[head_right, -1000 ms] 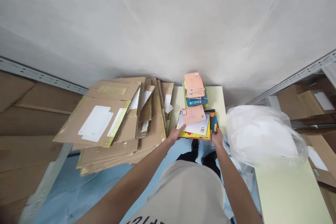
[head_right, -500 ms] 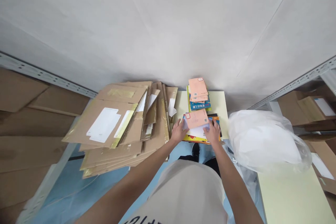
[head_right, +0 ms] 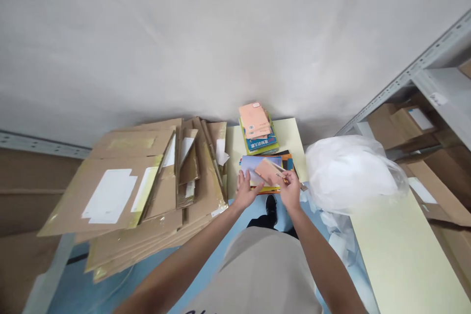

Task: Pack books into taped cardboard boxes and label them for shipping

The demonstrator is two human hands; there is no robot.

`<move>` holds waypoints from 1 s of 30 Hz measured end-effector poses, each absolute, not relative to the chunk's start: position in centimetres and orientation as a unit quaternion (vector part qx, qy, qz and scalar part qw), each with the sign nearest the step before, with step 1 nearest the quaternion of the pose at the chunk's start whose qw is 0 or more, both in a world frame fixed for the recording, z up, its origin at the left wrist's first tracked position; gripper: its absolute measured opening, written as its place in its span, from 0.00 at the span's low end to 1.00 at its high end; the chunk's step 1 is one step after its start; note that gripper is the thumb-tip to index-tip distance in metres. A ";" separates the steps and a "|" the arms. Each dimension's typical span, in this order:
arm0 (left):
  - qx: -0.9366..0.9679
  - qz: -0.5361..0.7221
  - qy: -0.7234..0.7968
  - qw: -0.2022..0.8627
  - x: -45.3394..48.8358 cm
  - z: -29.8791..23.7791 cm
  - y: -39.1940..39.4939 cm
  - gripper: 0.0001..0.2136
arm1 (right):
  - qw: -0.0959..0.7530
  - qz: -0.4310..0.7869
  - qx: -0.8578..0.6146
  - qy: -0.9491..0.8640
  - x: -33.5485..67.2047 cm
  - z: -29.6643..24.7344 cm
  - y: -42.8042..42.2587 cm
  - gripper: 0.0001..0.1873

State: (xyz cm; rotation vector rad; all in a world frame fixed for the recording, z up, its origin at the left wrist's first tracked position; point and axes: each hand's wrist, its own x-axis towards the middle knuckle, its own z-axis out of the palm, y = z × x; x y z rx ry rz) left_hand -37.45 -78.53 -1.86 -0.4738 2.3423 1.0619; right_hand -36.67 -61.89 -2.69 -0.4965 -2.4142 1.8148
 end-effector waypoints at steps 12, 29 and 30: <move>0.057 0.704 0.572 0.416 -32.6 9.7 -65.1 0.51 | 0.430 0.386 0.147 -0.803 -21.7 7.2 -47.1 0.11; 0.289 0.558 0.474 0.617 -20.1 8.9 -39.1 0.27 | 0.378 0.694 -0.339 -0.510 -1.2 8.1 -28.9 0.33; 0.299 0.544 0.474 0.624 -19.8 8.7 -38.2 0.27 | 0.373 0.696 -0.349 -0.504 -1.0 8.3 -28.2 0.37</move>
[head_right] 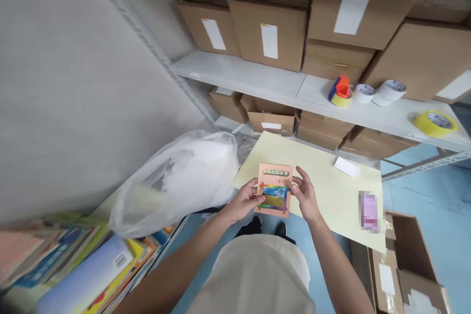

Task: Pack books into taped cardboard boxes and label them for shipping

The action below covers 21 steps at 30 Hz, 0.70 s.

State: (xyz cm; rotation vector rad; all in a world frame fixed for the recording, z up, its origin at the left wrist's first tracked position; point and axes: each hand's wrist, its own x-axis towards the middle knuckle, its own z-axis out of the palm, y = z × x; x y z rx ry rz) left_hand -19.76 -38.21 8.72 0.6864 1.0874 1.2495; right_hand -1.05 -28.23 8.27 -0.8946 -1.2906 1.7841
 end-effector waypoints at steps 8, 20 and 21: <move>0.342 0.466 0.501 0.643 -19.2 6.9 -33.2 0.21 | 0.421 0.630 -0.461 -0.462 -1.1 8.9 -24.6 0.25; 0.373 0.403 0.538 0.639 -21.1 3.2 -30.3 0.14 | 0.416 0.572 -0.574 -0.413 -0.5 7.1 -21.5 0.23; 0.374 0.403 0.537 0.640 -21.0 3.2 -30.1 0.15 | 0.414 0.572 -0.571 -0.419 -0.2 7.1 -21.1 0.23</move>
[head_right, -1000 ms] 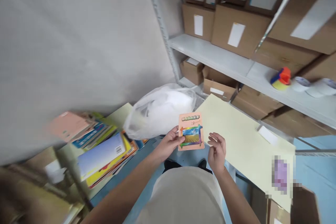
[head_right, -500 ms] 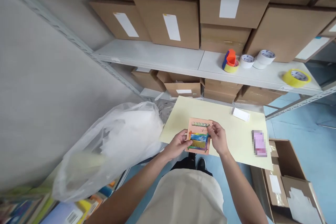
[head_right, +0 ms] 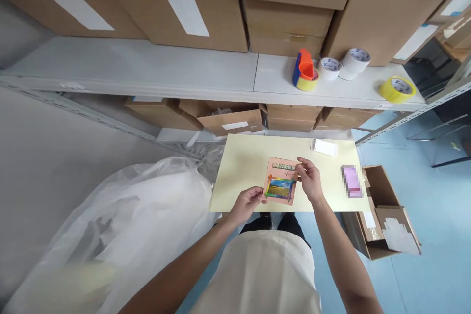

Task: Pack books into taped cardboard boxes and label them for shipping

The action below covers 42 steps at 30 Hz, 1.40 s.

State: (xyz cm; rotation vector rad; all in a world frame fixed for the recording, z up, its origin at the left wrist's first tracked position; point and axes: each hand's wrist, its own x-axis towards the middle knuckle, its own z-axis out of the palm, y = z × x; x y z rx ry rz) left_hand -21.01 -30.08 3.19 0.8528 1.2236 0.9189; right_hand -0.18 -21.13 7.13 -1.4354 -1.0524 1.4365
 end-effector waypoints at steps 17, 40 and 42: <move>0.269 0.449 0.567 0.636 -15.7 2.2 -27.8 0.26 | 0.303 0.496 -0.331 -0.744 6.0 7.5 -13.3 0.11; 0.359 0.456 0.613 0.536 -14.6 3.5 -28.0 0.19 | 0.313 0.641 -0.492 -0.499 6.7 7.5 -14.4 0.27; 0.356 0.461 0.607 0.541 -14.6 3.4 -28.1 0.18 | 0.322 0.631 -0.490 -0.508 6.6 7.1 -14.5 0.27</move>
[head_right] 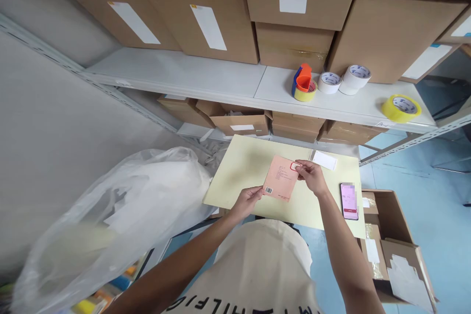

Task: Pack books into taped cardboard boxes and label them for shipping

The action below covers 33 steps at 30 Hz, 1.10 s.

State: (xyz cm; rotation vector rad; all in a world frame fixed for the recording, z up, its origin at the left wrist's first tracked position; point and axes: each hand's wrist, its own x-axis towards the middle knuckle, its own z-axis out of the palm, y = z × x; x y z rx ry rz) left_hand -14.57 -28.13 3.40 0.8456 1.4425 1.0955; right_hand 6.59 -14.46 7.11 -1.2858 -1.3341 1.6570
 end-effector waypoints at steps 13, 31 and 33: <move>0.320 0.492 0.599 0.545 -15.1 2.0 -28.9 0.19 | 0.316 0.644 -0.480 -0.505 6.8 6.7 -14.7 0.29; 0.283 0.489 0.544 0.620 -13.1 3.3 -28.4 0.19 | 0.325 0.546 -0.352 -0.687 7.0 8.9 -13.1 0.17; 0.304 0.496 0.552 0.597 -12.8 3.3 -27.9 0.17 | 0.293 0.577 -0.361 -0.671 6.8 8.8 -12.9 0.20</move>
